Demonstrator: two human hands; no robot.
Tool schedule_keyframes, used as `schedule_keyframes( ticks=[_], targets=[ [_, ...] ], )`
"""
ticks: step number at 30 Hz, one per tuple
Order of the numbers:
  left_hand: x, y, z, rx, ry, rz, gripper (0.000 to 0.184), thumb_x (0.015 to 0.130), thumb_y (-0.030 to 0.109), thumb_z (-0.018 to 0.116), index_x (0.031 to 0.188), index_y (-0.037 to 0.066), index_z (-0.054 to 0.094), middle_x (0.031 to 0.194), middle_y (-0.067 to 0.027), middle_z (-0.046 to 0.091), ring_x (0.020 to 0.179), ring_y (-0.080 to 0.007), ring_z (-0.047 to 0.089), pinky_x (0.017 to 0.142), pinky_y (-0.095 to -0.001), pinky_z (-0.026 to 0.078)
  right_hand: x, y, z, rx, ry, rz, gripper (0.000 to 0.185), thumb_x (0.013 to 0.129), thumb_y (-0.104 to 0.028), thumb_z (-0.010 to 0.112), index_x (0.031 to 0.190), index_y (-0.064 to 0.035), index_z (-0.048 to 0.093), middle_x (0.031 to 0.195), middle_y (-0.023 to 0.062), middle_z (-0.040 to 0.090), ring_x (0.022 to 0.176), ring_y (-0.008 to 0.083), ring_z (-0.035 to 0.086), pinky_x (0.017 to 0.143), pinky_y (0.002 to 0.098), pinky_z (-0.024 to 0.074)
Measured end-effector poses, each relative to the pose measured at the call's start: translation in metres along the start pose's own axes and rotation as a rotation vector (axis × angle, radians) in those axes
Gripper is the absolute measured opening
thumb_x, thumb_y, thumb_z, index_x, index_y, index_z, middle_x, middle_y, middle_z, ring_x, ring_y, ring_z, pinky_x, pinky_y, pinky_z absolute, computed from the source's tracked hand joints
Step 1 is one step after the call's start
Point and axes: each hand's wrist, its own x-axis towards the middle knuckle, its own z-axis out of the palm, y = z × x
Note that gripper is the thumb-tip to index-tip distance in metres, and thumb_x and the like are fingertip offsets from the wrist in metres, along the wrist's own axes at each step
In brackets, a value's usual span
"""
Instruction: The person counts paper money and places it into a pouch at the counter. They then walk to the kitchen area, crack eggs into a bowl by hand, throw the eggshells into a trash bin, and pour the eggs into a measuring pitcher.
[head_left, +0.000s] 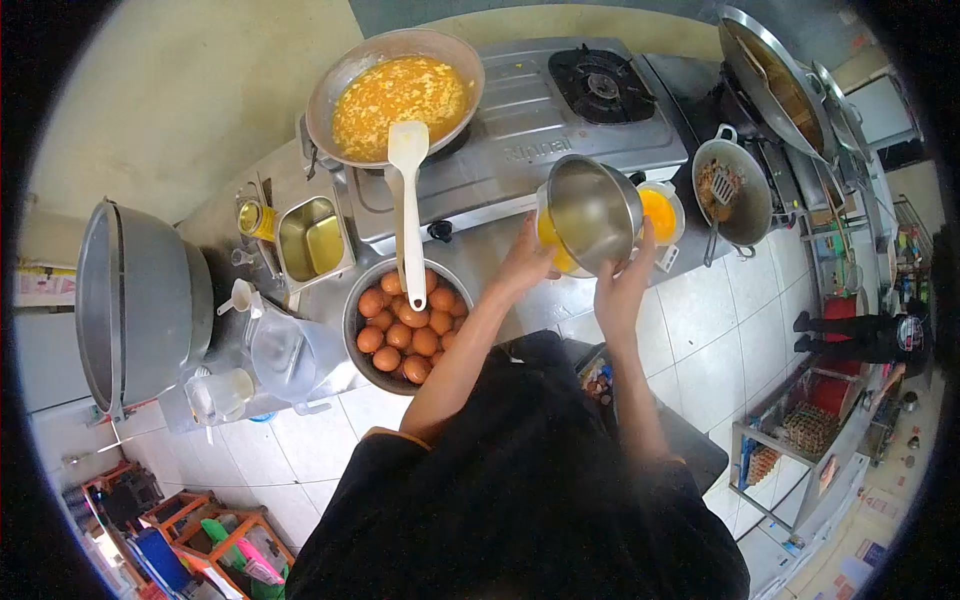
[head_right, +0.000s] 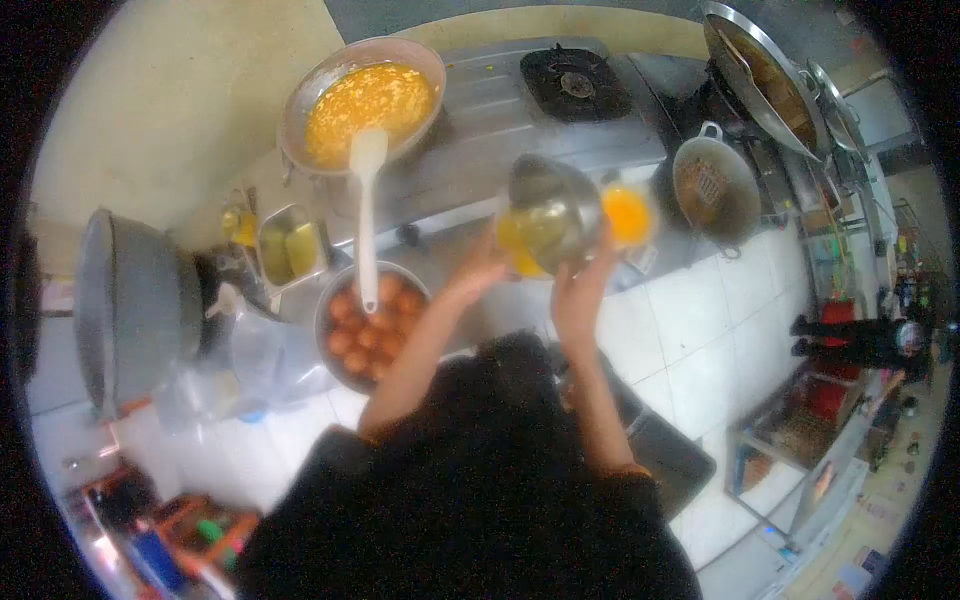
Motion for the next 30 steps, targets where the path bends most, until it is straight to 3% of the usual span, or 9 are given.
schedule_keyframes(
  ticks=[5,11,13,15,17,18,22,24,30],
  targets=[
    [-0.007,-0.003,0.001,-0.026,0.074,0.006,0.078,0.09,0.002,0.053,0.154,0.007,0.007,0.152,-0.0241,0.026,0.113,-0.0384,0.059,0.073,-0.0383,0.063,-0.001,-0.003,0.007,-0.241,0.05,-0.077,0.071,0.083,0.009,0.045,0.149,0.0024,0.02,0.149,0.0227,0.028,0.137,0.0335,0.032,0.107,0.0384,0.0368],
    [-0.012,0.009,0.006,-0.013,0.144,-0.037,0.076,0.089,-0.001,0.054,0.153,0.008,0.015,0.152,-0.0194,0.027,0.119,-0.0373,0.055,0.074,-0.0388,0.063,-0.014,0.019,0.014,0.052,0.344,0.134,0.07,0.086,0.008,0.045,0.15,0.002,0.017,0.151,0.0233,0.021,0.138,0.0369,0.03,0.111,0.0405,0.0334],
    [-0.014,0.012,0.004,-0.045,0.142,-0.039,0.074,0.09,-0.001,0.054,0.153,0.009,0.017,0.152,-0.0196,0.027,0.122,-0.0369,0.053,0.075,-0.0393,0.063,-0.011,-0.01,-0.001,0.858,0.585,0.686,0.062,0.092,0.001,0.05,0.148,0.0018,0.024,0.152,0.0243,0.018,0.136,0.0392,0.032,0.108,0.041,0.0363],
    [-0.011,0.01,0.005,-0.075,0.138,-0.04,0.073,0.09,-0.002,0.054,0.153,0.01,0.019,0.152,-0.0198,0.026,0.126,-0.0365,0.05,0.076,-0.0398,0.063,-0.038,0.018,-0.019,0.673,0.469,0.653,0.048,0.095,-0.008,0.056,0.139,0.0018,0.041,0.148,0.0259,0.028,0.13,0.0357,0.042,0.1,0.039,0.0436],
    [-0.006,0.002,0.006,-0.131,0.177,0.031,0.066,0.093,-0.001,0.054,0.15,0.01,0.024,0.152,-0.0206,0.026,0.13,-0.0363,0.046,0.081,-0.0404,0.062,-0.055,0.01,-0.044,-0.086,0.096,0.741,0.034,0.094,-0.009,0.06,0.125,0.0028,0.054,0.138,0.0239,0.043,0.123,0.0306,0.05,0.092,0.0359,0.0476],
    [-0.003,0.002,0.008,-0.129,0.176,0.026,0.066,0.093,-0.001,0.054,0.15,0.01,0.024,0.152,-0.0206,0.026,0.13,-0.0363,0.046,0.081,-0.0404,0.062,-0.075,0.03,-0.047,0.322,0.266,0.869,0.04,0.095,-0.014,0.056,0.13,0.0036,0.046,0.14,0.0219,0.041,0.125,0.0301,0.046,0.095,0.0417,0.0475],
    [0.006,0.004,0.013,-0.203,0.147,0.144,0.057,0.095,0.003,0.055,0.146,0.008,0.031,0.149,-0.0216,0.029,0.132,-0.0359,0.043,0.087,-0.0419,0.06,-0.157,0.047,-0.065,-0.274,-0.128,0.804,0.035,0.092,-0.011,0.061,0.124,-0.0003,0.052,0.122,0.0151,0.051,0.109,0.03,0.056,0.085,0.0409,0.0481],
    [0.004,0.006,0.011,-0.167,0.134,0.166,0.056,0.095,0.005,0.057,0.145,0.008,0.032,0.148,-0.0218,0.031,0.131,-0.0358,0.043,0.088,-0.0419,0.059,-0.184,0.063,-0.054,0.897,0.46,1.203,0.05,0.091,-0.013,0.058,0.136,-0.0063,0.038,0.125,0.014,0.049,0.107,0.0322,0.056,0.081,0.0444,0.049],
    [-0.07,0.009,-0.048,0.27,0.187,0.303,0.036,0.093,0.01,0.061,0.128,0.007,0.052,0.127,-0.0116,0.056,0.112,-0.0203,0.056,0.083,-0.0345,0.054,-0.201,0.105,0.005,0.813,-0.049,1.19,0.061,0.09,-0.011,0.056,0.144,-0.0124,0.028,0.132,0.0142,0.045,0.119,0.0339,0.05,0.096,0.0467,0.0459]
  ],
)
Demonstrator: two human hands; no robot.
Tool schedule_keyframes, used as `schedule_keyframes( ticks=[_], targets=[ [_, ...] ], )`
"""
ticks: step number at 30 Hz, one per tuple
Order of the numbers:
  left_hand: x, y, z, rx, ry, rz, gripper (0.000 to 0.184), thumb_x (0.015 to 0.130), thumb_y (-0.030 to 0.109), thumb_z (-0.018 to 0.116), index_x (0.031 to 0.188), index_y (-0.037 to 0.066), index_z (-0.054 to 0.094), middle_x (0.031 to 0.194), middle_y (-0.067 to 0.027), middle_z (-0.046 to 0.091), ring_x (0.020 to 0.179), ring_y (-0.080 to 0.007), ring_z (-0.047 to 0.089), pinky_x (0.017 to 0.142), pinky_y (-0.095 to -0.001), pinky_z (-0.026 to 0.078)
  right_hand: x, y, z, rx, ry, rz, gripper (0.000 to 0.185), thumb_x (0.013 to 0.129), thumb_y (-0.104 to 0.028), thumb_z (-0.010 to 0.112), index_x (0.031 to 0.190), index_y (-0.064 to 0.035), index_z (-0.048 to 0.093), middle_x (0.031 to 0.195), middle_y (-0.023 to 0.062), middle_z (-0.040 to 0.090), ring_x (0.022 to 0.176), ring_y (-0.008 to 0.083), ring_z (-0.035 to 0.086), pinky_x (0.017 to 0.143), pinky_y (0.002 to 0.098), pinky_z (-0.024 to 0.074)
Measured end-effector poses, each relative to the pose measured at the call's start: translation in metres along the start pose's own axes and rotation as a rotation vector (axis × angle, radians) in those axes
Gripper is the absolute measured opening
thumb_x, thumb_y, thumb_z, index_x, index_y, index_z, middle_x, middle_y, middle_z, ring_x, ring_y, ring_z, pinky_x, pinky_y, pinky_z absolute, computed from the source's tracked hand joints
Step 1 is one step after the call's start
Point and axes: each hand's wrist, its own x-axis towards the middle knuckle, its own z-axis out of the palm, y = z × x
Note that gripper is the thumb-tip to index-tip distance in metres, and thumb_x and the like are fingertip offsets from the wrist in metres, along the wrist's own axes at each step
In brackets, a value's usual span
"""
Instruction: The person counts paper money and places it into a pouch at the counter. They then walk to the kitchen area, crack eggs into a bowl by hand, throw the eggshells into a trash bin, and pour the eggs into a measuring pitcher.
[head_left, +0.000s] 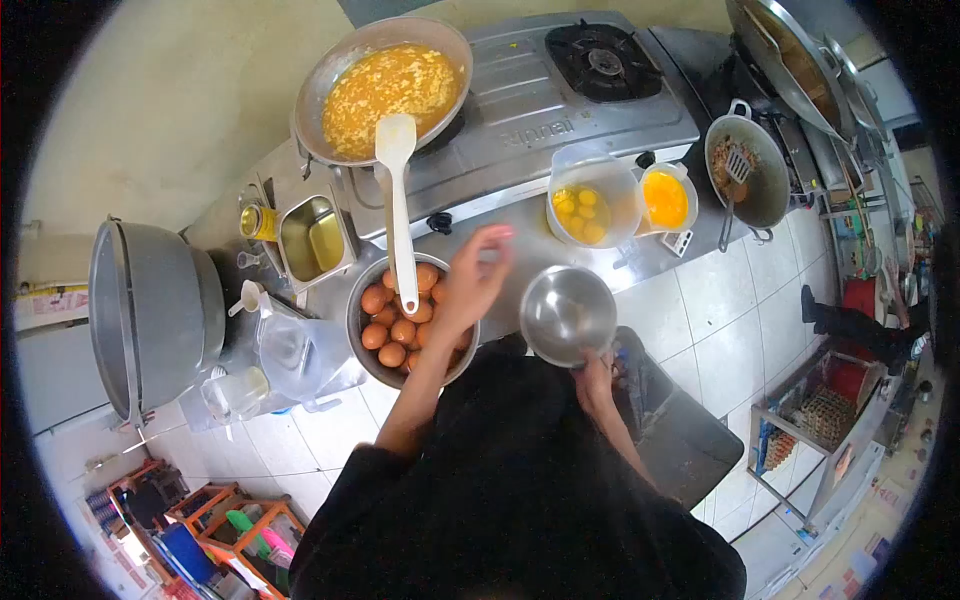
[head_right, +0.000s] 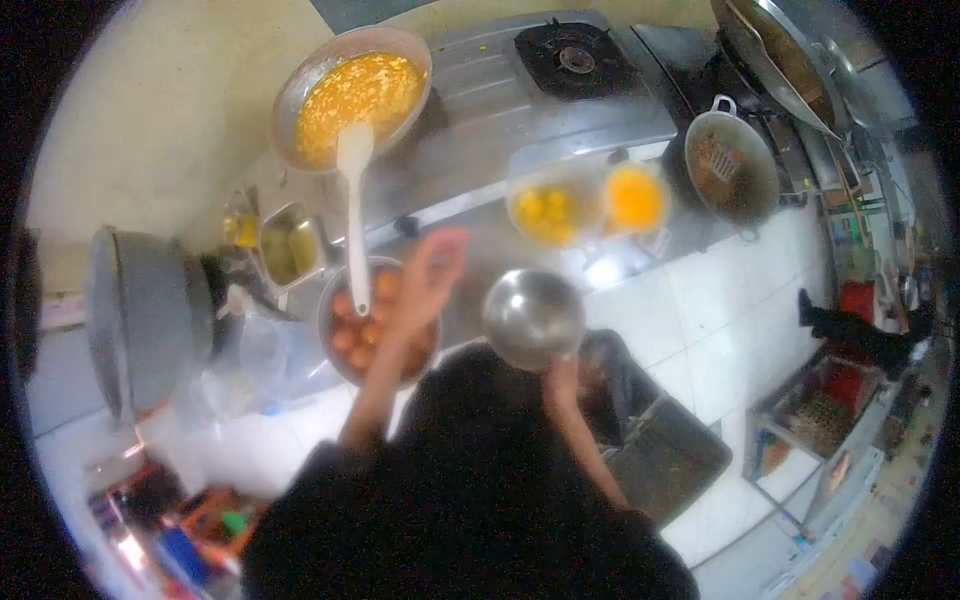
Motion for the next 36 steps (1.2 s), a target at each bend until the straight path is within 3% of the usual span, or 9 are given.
schedule_keyframes(
  ticks=[7,9,11,18,23,25,27,33,36],
  targets=[
    [-0.07,-0.058,-0.052,0.923,0.367,0.142,0.04,0.083,0.012,0.067,0.121,0.005,0.058,0.118,-0.0174,0.059,0.114,-0.0384,0.052,0.099,-0.0442,0.041,0.017,0.004,0.045,-0.259,-0.17,-0.076,0.055,0.096,-0.019,0.057,0.143,-0.0044,0.032,0.135,0.0136,0.044,0.119,0.0257,0.049,0.098,0.0413,0.0421],
    [-0.066,-0.068,-0.046,0.753,0.474,0.053,0.038,0.083,0.011,0.066,0.119,0.004,0.059,0.117,-0.0184,0.059,0.111,-0.0408,0.052,0.096,-0.0458,0.043,0.007,-0.004,0.054,-0.322,-0.028,-0.104,0.052,0.096,-0.016,0.056,0.141,-0.0023,0.033,0.133,0.013,0.045,0.115,0.0231,0.05,0.094,0.0368,0.0433],
    [-0.062,-0.07,-0.045,0.634,0.61,0.006,0.029,0.084,0.015,0.066,0.109,0.001,0.061,0.108,-0.0233,0.06,0.098,-0.0442,0.058,0.084,-0.0484,0.049,-0.024,-0.046,0.078,-0.525,0.03,-0.742,0.042,0.095,-0.01,0.056,0.134,-0.0018,0.041,0.123,0.0102,0.05,0.105,0.0204,0.053,0.089,0.0333,0.0438],
    [-0.057,-0.081,-0.06,0.532,0.488,-0.126,0.036,0.085,0.019,0.066,0.114,0.001,0.053,0.098,-0.0244,0.063,0.093,-0.044,0.06,0.082,-0.0465,0.05,-0.035,-0.063,0.195,-1.333,-0.816,-1.48,0.033,0.078,-0.009,0.064,0.11,-0.0082,0.062,0.109,0.0088,0.061,0.108,0.0261,0.056,0.094,0.0403,0.0403],
    [-0.089,-0.059,-0.094,0.088,0.611,-0.439,0.033,0.086,0.017,0.064,0.113,0.002,0.054,0.094,-0.0142,0.064,0.087,-0.0304,0.064,0.078,-0.0403,0.052,0.031,0.014,0.243,-1.626,-0.813,-1.394,0.027,0.08,-0.013,0.063,0.104,-0.0013,0.064,0.107,0.0149,0.059,0.108,0.032,0.053,0.093,0.0475,0.0423],
    [-0.11,-0.097,-0.105,0.015,0.686,-0.209,0.03,0.087,0.015,0.063,0.113,0.003,0.054,0.1,-0.0104,0.061,0.09,-0.0245,0.062,0.078,-0.038,0.053,0.034,0.015,0.259,-1.596,-0.85,-1.211,0.026,0.079,-0.015,0.063,0.102,-0.003,0.065,0.103,0.0145,0.061,0.103,0.0323,0.055,0.09,0.047,0.0433],
    [-0.126,-0.084,-0.121,1.08,0.348,0.485,0.039,0.088,0.014,0.064,0.124,0.006,0.051,0.126,-0.0093,0.052,0.113,-0.0211,0.056,0.087,-0.0367,0.052,0.006,-0.025,0.268,-1.502,-0.899,-1.188,0.025,0.078,-0.016,0.063,0.1,-0.0047,0.066,0.098,0.0141,0.062,0.098,0.0327,0.057,0.087,0.0464,0.0444],
    [-0.123,-0.164,-0.13,-0.836,0.393,-0.258,0.045,0.102,0.034,0.037,0.137,0.005,0.045,0.136,-0.0115,0.049,0.12,-0.0248,0.052,0.101,-0.0376,0.046,-0.029,-0.048,0.246,-0.996,-0.866,-1.305,0.035,0.077,-0.02,0.068,0.108,-0.0065,0.06,0.097,0.014,0.061,0.092,0.0324,0.059,0.082,0.0435,0.0457],
    [-0.112,-0.142,-0.106,-0.574,0.438,-0.21,0.047,0.103,0.036,0.036,0.138,0.006,0.044,0.137,-0.0117,0.049,0.122,-0.0255,0.051,0.103,-0.038,0.044,-0.039,-0.048,0.232,-0.656,-0.793,-1.501,0.039,0.081,-0.022,0.069,0.114,-0.0072,0.055,0.105,0.0145,0.057,0.099,0.0324,0.056,0.085,0.0425,0.045]
  ],
)
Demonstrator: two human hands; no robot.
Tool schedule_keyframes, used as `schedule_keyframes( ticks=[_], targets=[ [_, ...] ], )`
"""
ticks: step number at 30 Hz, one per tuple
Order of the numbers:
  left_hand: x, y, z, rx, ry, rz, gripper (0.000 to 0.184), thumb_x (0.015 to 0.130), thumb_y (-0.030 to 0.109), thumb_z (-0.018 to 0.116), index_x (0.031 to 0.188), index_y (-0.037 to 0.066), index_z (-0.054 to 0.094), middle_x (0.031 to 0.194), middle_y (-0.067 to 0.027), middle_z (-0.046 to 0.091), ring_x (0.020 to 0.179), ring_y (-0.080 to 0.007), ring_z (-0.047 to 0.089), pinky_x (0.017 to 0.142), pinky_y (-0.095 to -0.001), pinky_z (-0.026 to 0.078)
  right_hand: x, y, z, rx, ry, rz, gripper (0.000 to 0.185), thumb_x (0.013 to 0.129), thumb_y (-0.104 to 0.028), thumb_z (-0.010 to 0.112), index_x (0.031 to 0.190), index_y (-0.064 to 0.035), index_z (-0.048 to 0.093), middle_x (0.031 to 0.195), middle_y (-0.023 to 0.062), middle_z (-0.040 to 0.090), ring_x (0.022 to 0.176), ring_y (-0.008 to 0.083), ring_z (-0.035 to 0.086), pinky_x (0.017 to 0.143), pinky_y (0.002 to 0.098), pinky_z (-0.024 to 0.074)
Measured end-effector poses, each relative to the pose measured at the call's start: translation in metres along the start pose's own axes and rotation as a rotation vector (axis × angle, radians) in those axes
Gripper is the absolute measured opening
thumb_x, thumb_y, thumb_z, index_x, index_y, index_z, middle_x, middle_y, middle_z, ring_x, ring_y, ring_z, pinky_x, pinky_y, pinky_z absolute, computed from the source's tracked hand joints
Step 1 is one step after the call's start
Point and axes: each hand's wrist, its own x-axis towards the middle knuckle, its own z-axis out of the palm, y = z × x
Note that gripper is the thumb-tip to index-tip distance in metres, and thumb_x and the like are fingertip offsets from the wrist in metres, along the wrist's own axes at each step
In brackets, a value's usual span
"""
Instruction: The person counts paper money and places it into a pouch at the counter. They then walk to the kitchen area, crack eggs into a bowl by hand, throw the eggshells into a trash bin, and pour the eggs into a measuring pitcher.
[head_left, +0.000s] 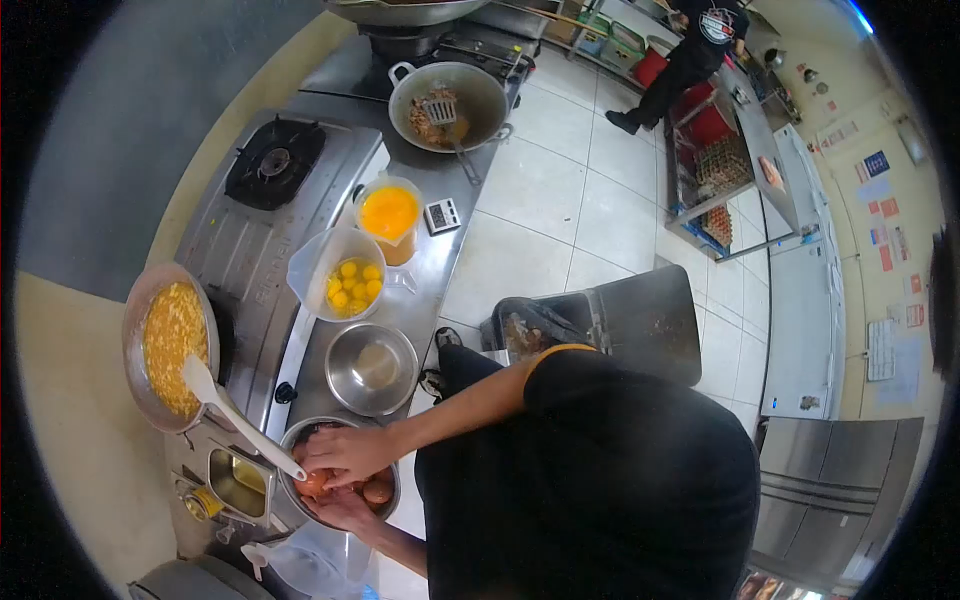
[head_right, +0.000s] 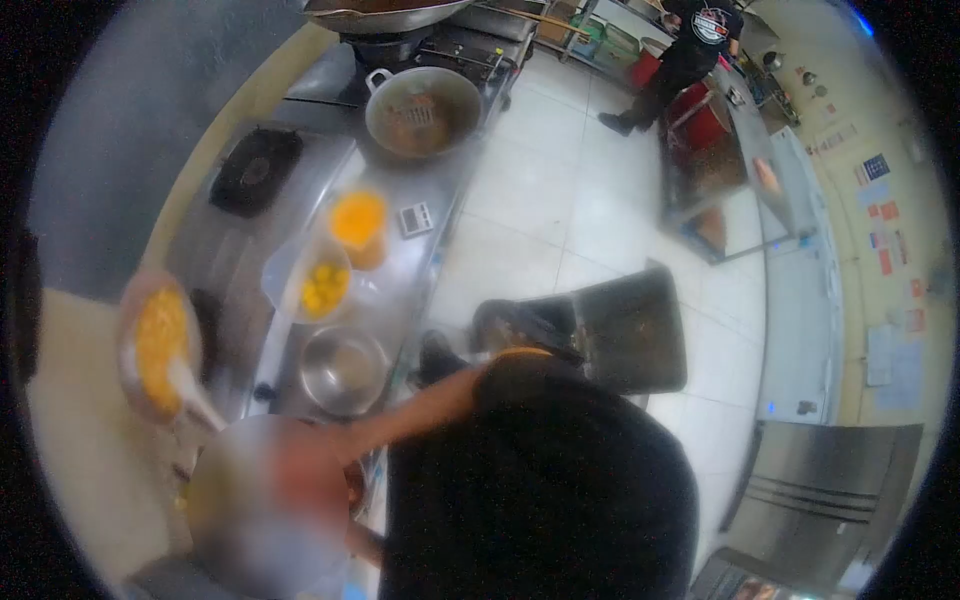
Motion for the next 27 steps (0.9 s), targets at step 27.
schedule_keyframes(
  ticks=[27],
  targets=[
    [0.029,0.076,0.186,0.498,-0.479,-0.016,0.036,0.087,0.024,0.073,0.114,0.003,0.065,0.107,-0.0085,0.069,0.1,-0.0135,0.062,0.086,-0.0281,0.05,-0.006,0.044,-0.127,0.557,-0.007,0.771,0.049,0.091,-0.005,0.066,0.135,-0.0014,0.046,0.131,0.011,0.055,0.114,0.0193,0.058,0.093,0.032,0.0507]
  ],
)
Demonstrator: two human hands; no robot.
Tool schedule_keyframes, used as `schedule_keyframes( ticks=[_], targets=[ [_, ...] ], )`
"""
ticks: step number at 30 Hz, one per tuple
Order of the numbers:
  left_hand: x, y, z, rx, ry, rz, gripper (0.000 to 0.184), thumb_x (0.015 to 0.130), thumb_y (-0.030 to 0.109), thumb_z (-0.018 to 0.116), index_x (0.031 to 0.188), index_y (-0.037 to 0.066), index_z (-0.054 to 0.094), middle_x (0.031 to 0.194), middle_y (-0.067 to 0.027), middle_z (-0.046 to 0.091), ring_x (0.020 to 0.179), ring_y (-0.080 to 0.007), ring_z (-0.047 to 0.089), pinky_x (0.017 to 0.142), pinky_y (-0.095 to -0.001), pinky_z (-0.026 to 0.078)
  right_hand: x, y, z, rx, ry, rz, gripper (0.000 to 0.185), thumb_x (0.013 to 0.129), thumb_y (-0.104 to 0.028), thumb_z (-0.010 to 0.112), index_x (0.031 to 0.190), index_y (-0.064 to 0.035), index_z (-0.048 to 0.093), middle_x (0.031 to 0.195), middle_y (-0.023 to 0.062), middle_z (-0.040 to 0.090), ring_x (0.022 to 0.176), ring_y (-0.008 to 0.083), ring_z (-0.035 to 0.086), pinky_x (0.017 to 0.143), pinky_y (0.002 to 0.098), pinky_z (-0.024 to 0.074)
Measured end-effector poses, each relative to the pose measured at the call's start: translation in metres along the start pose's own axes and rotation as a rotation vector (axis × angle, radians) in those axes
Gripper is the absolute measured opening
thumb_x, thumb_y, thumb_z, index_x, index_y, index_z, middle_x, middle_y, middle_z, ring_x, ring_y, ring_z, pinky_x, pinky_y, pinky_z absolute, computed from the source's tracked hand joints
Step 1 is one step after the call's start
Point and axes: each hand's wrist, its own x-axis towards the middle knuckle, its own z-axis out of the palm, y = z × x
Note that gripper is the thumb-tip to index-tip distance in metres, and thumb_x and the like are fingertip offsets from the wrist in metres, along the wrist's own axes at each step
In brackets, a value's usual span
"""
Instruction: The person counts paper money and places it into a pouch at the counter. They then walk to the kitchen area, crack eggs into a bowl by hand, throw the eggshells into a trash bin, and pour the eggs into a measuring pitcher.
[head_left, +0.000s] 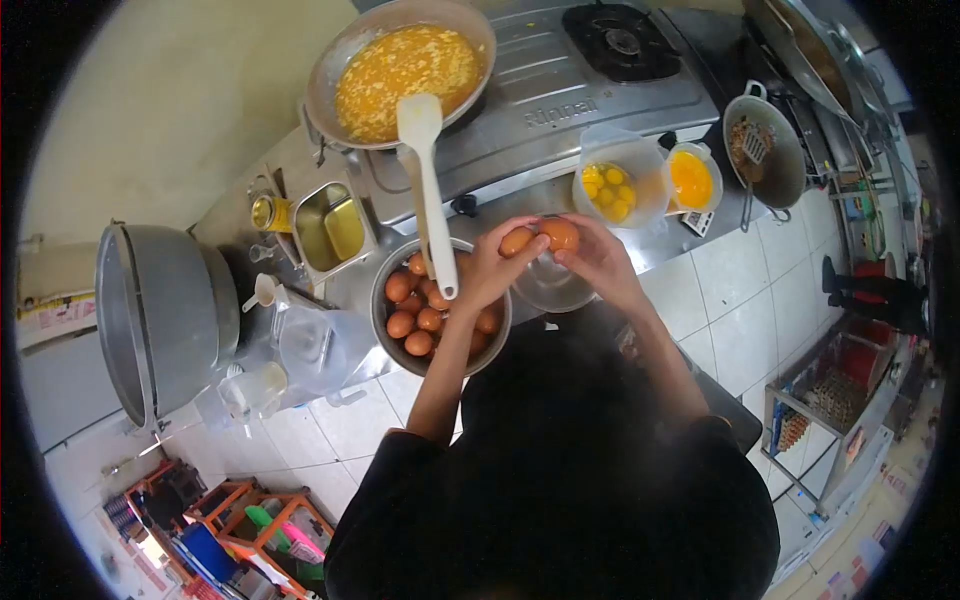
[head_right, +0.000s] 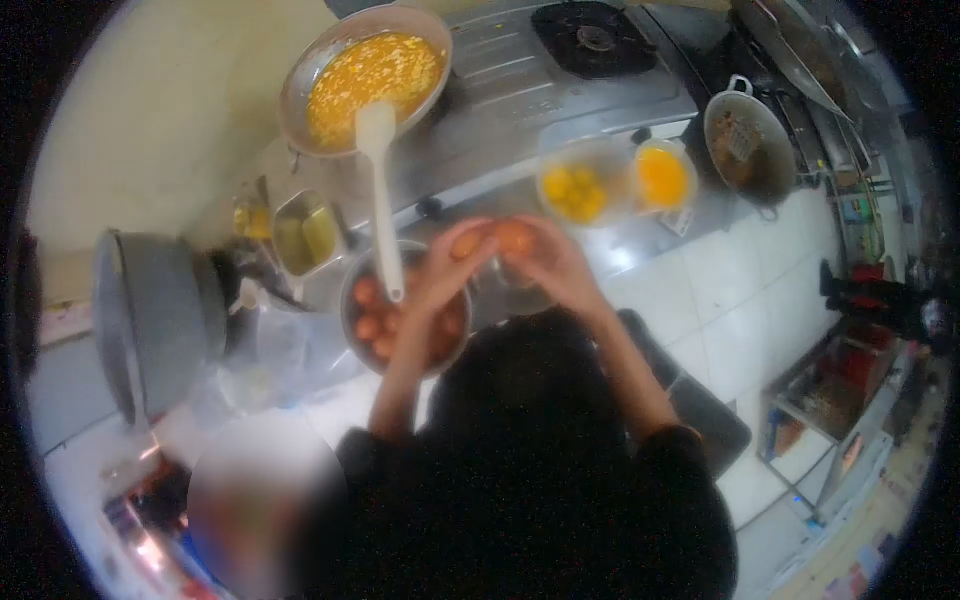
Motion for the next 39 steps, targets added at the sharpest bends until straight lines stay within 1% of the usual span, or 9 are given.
schedule_keyframes(
  ticks=[10,17,22,25,27,31,35,37,39],
  targets=[
    [0.056,-0.019,0.005,0.799,-0.352,0.401,0.042,0.077,0.038,0.076,0.104,0.006,0.071,0.088,-0.02,0.069,0.081,-0.0378,0.067,0.07,-0.0415,0.053,-0.003,0.041,-0.013,-0.429,0.219,-0.217,0.047,0.077,-0.019,0.076,0.121,-0.0063,0.063,0.113,0.0138,0.068,0.101,0.0277,0.067,0.088,0.0363,0.053],
    [0.074,-0.026,0.03,1.068,-0.33,0.366,0.036,0.071,0.032,0.076,0.098,0.008,0.072,0.085,-0.0174,0.07,0.08,-0.0365,0.067,0.071,-0.0433,0.053,-0.008,0.071,-0.031,-0.431,0.234,-0.298,0.051,0.074,-0.011,0.072,0.124,-0.0078,0.062,0.118,0.0154,0.064,0.104,0.0342,0.064,0.09,0.0392,0.0522],
    [0.082,-0.043,0.016,1.105,-0.287,0.481,0.041,0.069,0.027,0.078,0.107,0.013,0.072,0.09,-0.0146,0.07,0.082,-0.0351,0.067,0.072,-0.0431,0.053,-0.009,0.079,-0.03,-0.437,0.207,-0.36,0.049,0.076,-0.008,0.07,0.124,-0.0103,0.062,0.124,0.0143,0.061,0.112,0.0327,0.061,0.096,0.0408,0.0499],
    [0.09,-0.048,0.003,1.138,-0.293,0.458,0.053,0.067,0.021,0.081,0.118,0.016,0.068,0.094,-0.0121,0.069,0.084,-0.0336,0.066,0.074,-0.0422,0.053,-0.009,0.102,-0.043,-0.786,0.184,-0.431,0.046,0.08,-0.004,0.067,0.125,-0.0123,0.062,0.132,0.0162,0.054,0.116,0.0333,0.059,0.097,0.039,0.0503],
    [0.081,-0.041,0.001,1.034,-0.257,0.506,0.056,0.066,0.024,0.082,0.12,0.016,0.068,0.098,-0.0127,0.069,0.086,-0.0338,0.066,0.077,-0.0401,0.053,-0.019,0.085,-0.036,-0.653,0.203,-0.225,0.054,0.079,0.002,0.067,0.13,-0.0142,0.058,0.133,0.0157,0.052,0.118,0.0337,0.057,0.098,0.0386,0.0491],
    [0.06,0.006,0.029,0.944,-0.355,0.243,0.042,0.074,0.034,0.082,0.105,0.008,0.072,0.099,-0.0124,0.072,0.088,-0.0279,0.069,0.078,-0.0347,0.053,-0.011,0.064,-0.008,-0.523,0.315,-0.341,0.056,0.075,-0.003,0.072,0.128,-0.0113,0.057,0.133,0.0154,0.05,0.115,0.0335,0.057,0.098,0.0388,0.0474],
    [0.028,0.01,0.025,0.6,-0.297,0.273,0.038,0.076,0.035,0.081,0.1,0.006,0.072,0.094,-0.0122,0.072,0.087,-0.0255,0.07,0.078,-0.0343,0.053,-0.062,0.049,-0.022,-0.655,0.549,-0.165,0.044,0.076,-0.002,0.072,0.118,-0.0091,0.061,0.118,0.0156,0.059,0.109,0.0349,0.058,0.094,0.0394,0.0468],
    [-0.026,0.012,0.005,0.428,-0.112,-0.063,0.039,0.078,0.036,0.079,0.103,0.007,0.071,0.091,-0.0124,0.071,0.089,-0.0273,0.069,0.079,-0.0359,0.052,-0.132,0.057,-0.042,-0.788,0.675,-0.18,0.043,0.075,-0.002,0.074,0.116,-0.0082,0.061,0.112,0.0156,0.062,0.107,0.0351,0.059,0.091,0.0386,0.0484],
    [-0.059,0.004,-0.009,0.491,0.055,-0.066,0.039,0.079,0.033,0.079,0.106,0.007,0.069,0.09,-0.0122,0.07,0.089,-0.0267,0.068,0.08,-0.035,0.052,-0.202,0.069,-0.063,-0.76,0.717,0.24,0.054,0.077,-0.008,0.076,0.127,-0.0079,0.055,0.128,0.0183,0.054,0.119,0.0376,0.053,0.098,0.041,0.0455]
  ],
)
